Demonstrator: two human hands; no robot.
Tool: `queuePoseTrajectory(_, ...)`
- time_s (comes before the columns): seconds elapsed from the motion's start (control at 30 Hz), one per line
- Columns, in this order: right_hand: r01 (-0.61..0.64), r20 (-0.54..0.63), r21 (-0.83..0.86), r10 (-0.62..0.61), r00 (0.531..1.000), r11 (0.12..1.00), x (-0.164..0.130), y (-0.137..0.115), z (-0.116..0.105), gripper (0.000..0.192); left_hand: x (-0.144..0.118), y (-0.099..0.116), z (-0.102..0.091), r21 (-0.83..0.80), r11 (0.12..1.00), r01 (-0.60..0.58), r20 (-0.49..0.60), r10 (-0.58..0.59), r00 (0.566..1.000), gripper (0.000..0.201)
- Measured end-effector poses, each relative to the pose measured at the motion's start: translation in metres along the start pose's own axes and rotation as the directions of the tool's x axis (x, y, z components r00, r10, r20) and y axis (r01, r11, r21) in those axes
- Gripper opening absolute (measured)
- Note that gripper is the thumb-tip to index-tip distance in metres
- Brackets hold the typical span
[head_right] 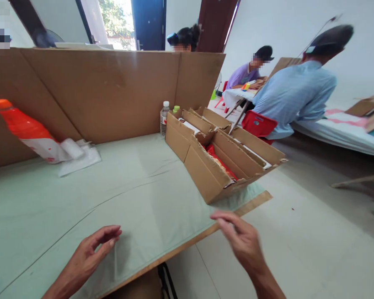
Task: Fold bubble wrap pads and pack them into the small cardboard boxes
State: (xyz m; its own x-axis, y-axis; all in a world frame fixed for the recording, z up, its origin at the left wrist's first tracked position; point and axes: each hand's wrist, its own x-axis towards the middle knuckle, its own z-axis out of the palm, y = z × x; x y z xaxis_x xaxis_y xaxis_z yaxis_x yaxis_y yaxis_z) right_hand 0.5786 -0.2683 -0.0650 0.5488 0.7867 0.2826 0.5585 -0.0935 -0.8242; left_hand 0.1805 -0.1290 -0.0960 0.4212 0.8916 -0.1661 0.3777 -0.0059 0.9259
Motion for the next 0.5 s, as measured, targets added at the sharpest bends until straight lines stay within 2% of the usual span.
queuePoseTrajectory(0.07, 0.041, 0.286, -0.037, -0.028, 0.958, 0.998, 0.014, -0.012, 0.023, 0.031, -0.008, 0.000, -0.004, -0.009, 1.000, -0.010, -0.021, 0.010, 1.000, 0.046)
queuePoseTrajectory(0.1, 0.046, 0.351, -0.066, -0.020, 0.936, 0.997, 0.024, -0.013, 0.032, 0.035, -0.014, -0.002, -0.008, -0.022, 1.000, -0.007, -0.047, 0.006, 0.999, 0.046)
queuePoseTrajectory(0.13, 0.035, 0.359, -0.099, 0.002, 0.933, 0.994, 0.034, -0.012, 0.039, 0.039, -0.021, -0.006, -0.014, -0.042, 0.999, 0.005, -0.083, -0.008, 0.997, 0.046)
queuePoseTrajectory(0.23, -0.015, 0.282, -0.210, 0.075, 0.956, 0.978, 0.052, 0.001, 0.045, 0.048, -0.041, -0.025, -0.035, -0.144, 0.985, 0.091, -0.203, -0.119, 0.972, 0.048)
queuePoseTrajectory(0.33, -0.010, 0.235, -0.289, 0.081, 0.969, 0.957, 0.051, 0.007, 0.044, 0.050, -0.054, -0.043, -0.055, -0.241, 0.954, 0.179, -0.282, -0.246, 0.928, 0.053)
queuePoseTrajectory(0.4, 0.034, 0.276, -0.306, 0.055, 0.960, 0.951, 0.043, 0.003, 0.048, 0.046, -0.057, -0.046, -0.063, -0.263, 0.947, 0.184, -0.317, -0.265, 0.911, 0.054)
queuePoseTrajectory(0.5, 0.162, 0.424, -0.286, -0.027, 0.905, 0.944, 0.031, -0.008, 0.073, 0.041, -0.058, -0.035, -0.065, -0.235, 0.962, 0.141, -0.294, -0.209, 0.933, 0.048)
